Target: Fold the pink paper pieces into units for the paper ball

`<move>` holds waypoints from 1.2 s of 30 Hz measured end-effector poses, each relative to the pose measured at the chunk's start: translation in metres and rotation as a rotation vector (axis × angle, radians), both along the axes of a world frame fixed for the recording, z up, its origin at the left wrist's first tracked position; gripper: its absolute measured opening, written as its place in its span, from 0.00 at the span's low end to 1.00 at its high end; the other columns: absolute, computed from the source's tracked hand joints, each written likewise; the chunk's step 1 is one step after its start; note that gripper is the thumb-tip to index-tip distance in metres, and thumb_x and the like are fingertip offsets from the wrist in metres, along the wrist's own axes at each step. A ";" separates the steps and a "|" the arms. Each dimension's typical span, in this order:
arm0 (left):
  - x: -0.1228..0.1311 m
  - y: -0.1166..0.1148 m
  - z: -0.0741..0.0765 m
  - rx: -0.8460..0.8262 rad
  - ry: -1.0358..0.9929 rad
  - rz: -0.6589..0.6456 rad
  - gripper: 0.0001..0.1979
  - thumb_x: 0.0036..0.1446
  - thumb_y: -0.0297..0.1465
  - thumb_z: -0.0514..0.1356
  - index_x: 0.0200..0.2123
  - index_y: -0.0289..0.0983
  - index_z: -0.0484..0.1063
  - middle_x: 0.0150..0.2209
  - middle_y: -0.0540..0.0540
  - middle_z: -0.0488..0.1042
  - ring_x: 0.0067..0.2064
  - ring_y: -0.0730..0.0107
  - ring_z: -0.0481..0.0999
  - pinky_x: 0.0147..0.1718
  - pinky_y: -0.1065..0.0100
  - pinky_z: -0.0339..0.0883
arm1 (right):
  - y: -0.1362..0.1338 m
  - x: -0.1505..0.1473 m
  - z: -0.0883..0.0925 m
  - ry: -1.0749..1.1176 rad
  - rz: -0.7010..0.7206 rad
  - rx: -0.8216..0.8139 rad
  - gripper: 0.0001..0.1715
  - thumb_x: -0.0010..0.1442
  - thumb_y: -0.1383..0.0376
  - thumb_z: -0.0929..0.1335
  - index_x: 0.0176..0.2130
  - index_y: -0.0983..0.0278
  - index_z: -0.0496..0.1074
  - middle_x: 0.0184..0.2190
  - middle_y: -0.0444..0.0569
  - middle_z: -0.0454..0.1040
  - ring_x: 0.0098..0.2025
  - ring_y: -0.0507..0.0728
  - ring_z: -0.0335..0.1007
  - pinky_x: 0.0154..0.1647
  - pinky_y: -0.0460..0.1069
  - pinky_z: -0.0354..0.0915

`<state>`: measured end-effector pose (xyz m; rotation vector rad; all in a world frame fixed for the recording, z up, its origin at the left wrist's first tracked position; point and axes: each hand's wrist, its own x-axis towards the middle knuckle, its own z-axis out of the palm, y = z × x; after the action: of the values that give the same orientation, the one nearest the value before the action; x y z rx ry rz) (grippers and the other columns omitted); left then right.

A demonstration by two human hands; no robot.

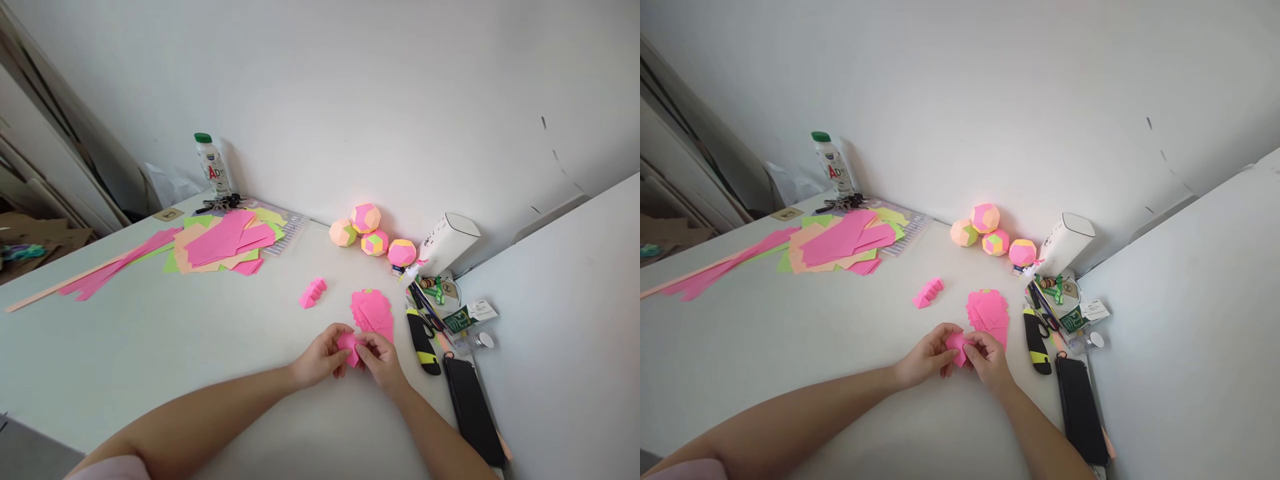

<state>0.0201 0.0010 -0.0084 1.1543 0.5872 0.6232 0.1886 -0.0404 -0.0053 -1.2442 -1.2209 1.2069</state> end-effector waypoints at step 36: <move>0.004 -0.003 0.013 -0.026 0.041 0.096 0.13 0.54 0.39 0.58 0.35 0.36 0.63 0.26 0.49 0.72 0.27 0.71 0.73 0.25 0.69 0.67 | -0.006 -0.009 0.005 -0.194 0.053 0.157 0.12 0.57 0.62 0.66 0.42 0.63 0.70 0.27 0.48 0.73 0.26 0.54 0.70 0.26 0.48 0.69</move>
<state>0.0243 -0.0016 0.0043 1.1215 0.6868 0.6728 0.1798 -0.0463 -0.0004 -1.2390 -1.4698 1.0241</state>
